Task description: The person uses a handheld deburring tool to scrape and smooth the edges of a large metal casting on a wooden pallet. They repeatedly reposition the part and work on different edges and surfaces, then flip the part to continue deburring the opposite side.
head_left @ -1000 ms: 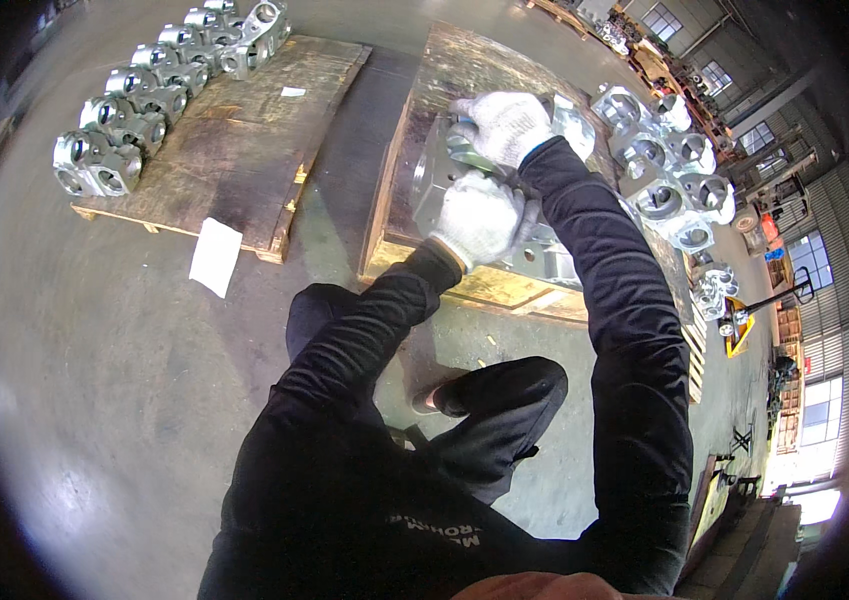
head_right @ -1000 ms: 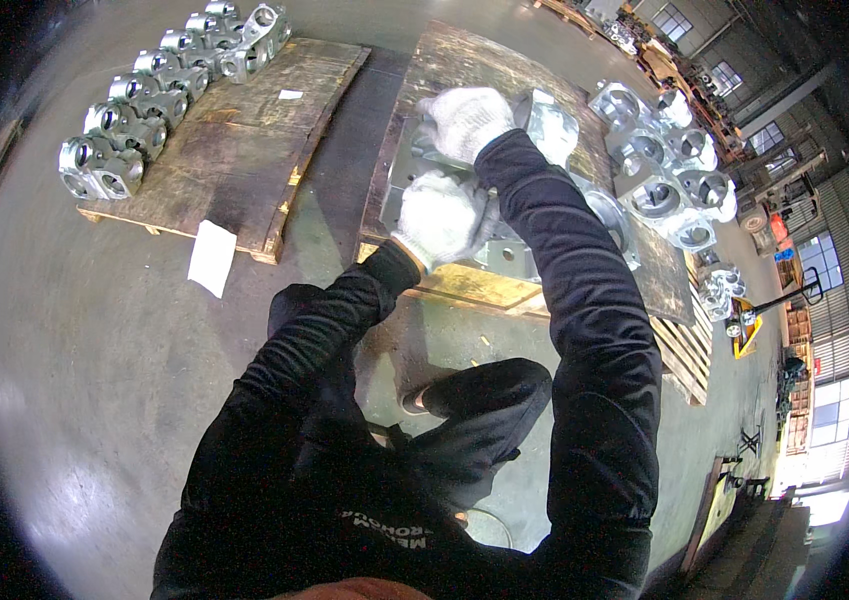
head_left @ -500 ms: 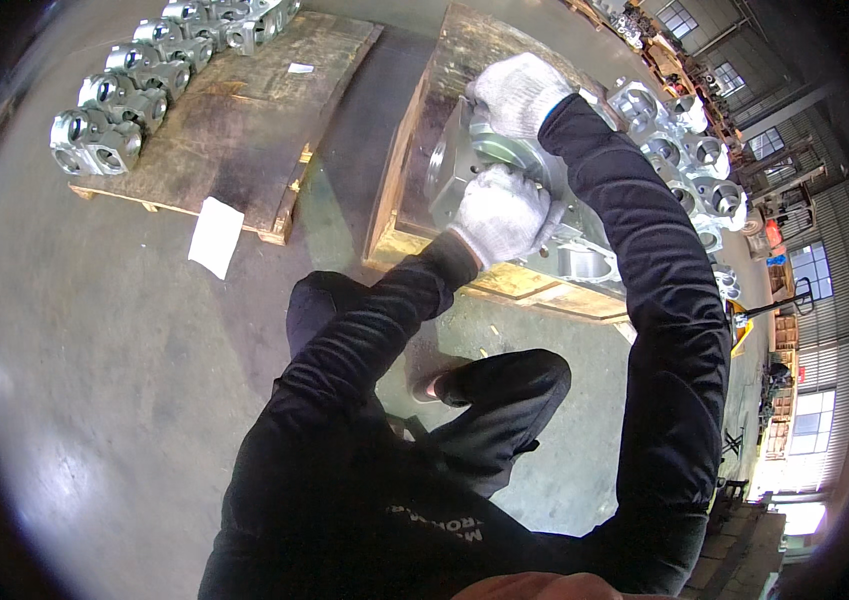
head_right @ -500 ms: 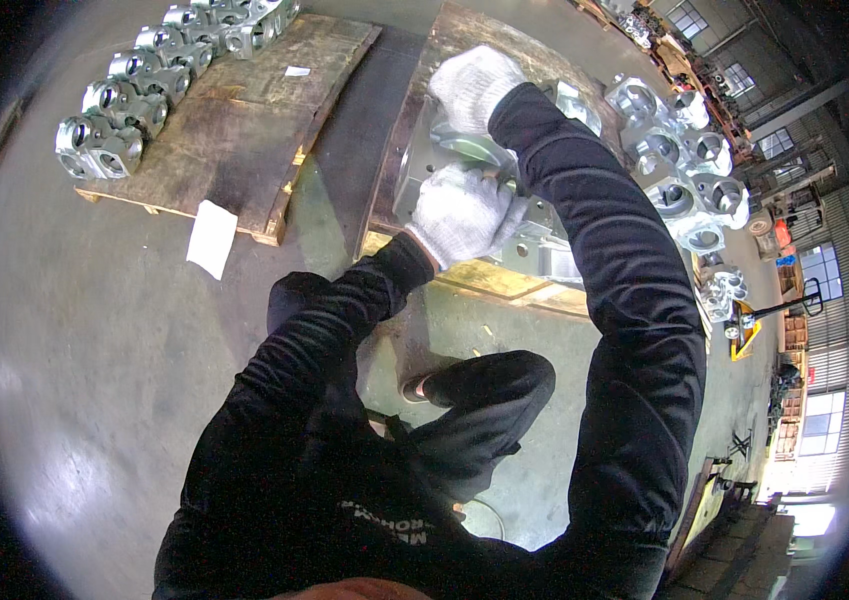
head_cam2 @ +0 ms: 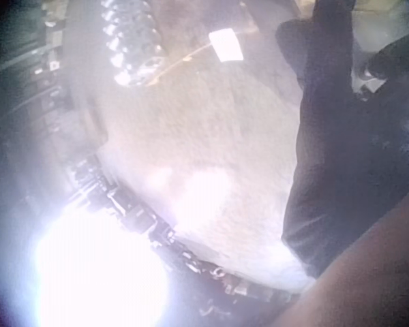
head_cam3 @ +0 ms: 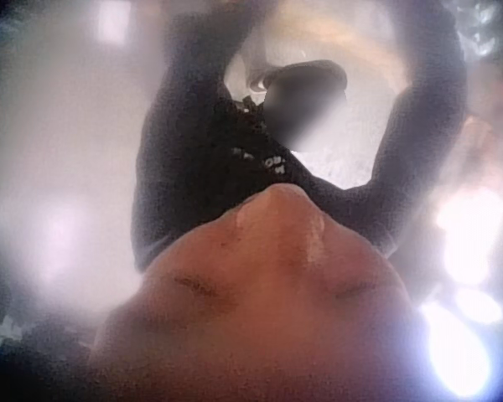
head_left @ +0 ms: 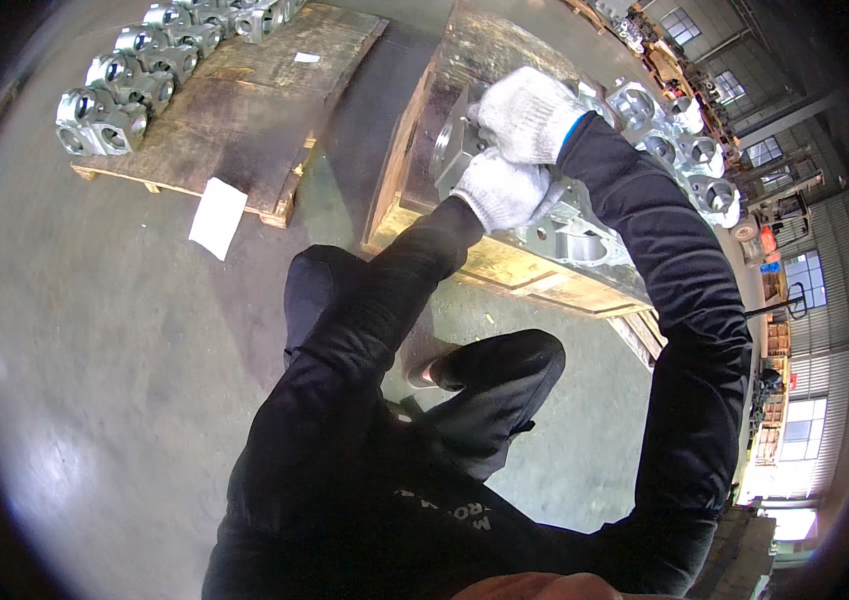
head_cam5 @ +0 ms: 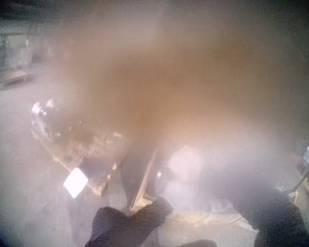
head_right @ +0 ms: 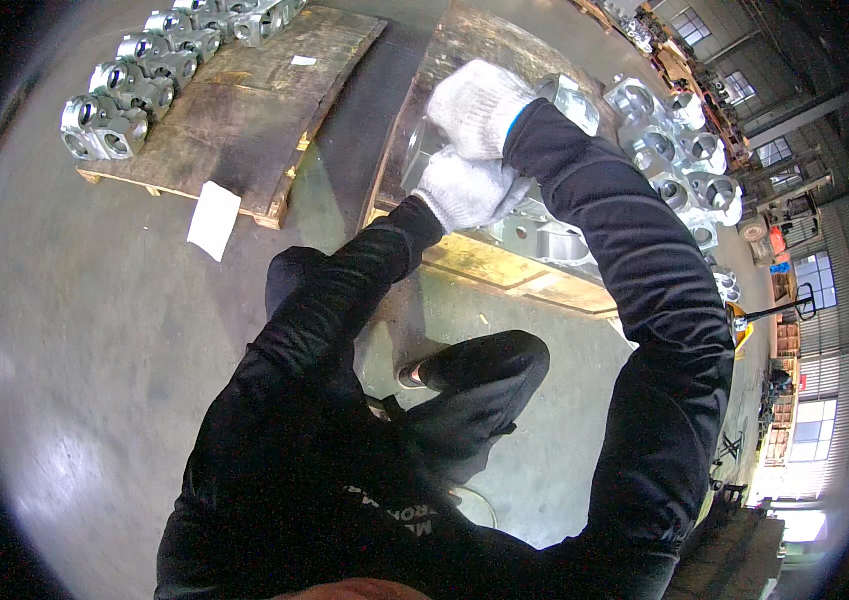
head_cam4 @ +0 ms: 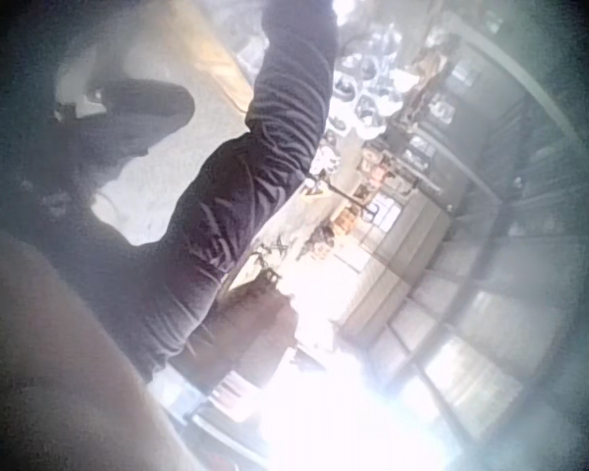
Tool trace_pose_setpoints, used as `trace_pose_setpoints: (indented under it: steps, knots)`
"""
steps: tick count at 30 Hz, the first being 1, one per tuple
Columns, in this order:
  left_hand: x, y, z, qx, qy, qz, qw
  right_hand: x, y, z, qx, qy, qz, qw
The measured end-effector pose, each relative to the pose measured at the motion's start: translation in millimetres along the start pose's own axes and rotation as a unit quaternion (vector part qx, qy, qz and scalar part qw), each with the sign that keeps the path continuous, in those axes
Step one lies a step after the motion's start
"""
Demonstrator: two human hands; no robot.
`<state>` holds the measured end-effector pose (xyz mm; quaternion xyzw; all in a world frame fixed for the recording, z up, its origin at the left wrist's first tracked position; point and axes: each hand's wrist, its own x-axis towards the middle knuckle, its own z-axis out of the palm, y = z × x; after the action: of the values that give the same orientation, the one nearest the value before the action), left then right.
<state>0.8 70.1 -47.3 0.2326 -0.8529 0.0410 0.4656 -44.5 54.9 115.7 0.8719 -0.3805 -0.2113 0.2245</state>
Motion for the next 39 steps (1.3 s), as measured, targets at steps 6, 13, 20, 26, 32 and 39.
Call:
trace_pose_setpoints:
  steps: [6, 13, 20, 26, 32, 39]
  knots:
    - [0, 0, 6, -0.354, -0.105, -0.117, 0.922, -10, -22, -20, -0.040, -0.057, -0.041, 0.997]
    - [5, 5, -16, 0.054, -0.078, -0.001, 0.995, -82, 2, 0, 0.044, 0.202, 0.062, 0.977]
    - [7, 11, -15, 0.058, -0.012, 0.008, 0.998, -268, 52, 114, 0.099, 0.085, 0.449, 0.884]
    - [13, 10, -19, 0.080, -0.005, 0.044, 0.996, -362, 71, 219, 0.203, 0.064, 0.560, 0.801]
    - [15, 13, -17, 0.093, 0.018, 0.063, 0.994, -372, 91, 280, 0.192, 0.086, 0.525, 0.825]
    - [16, 15, -16, 0.102, 0.008, 0.076, 0.992, -355, 104, 320, 0.256, 0.128, 0.527, 0.800]
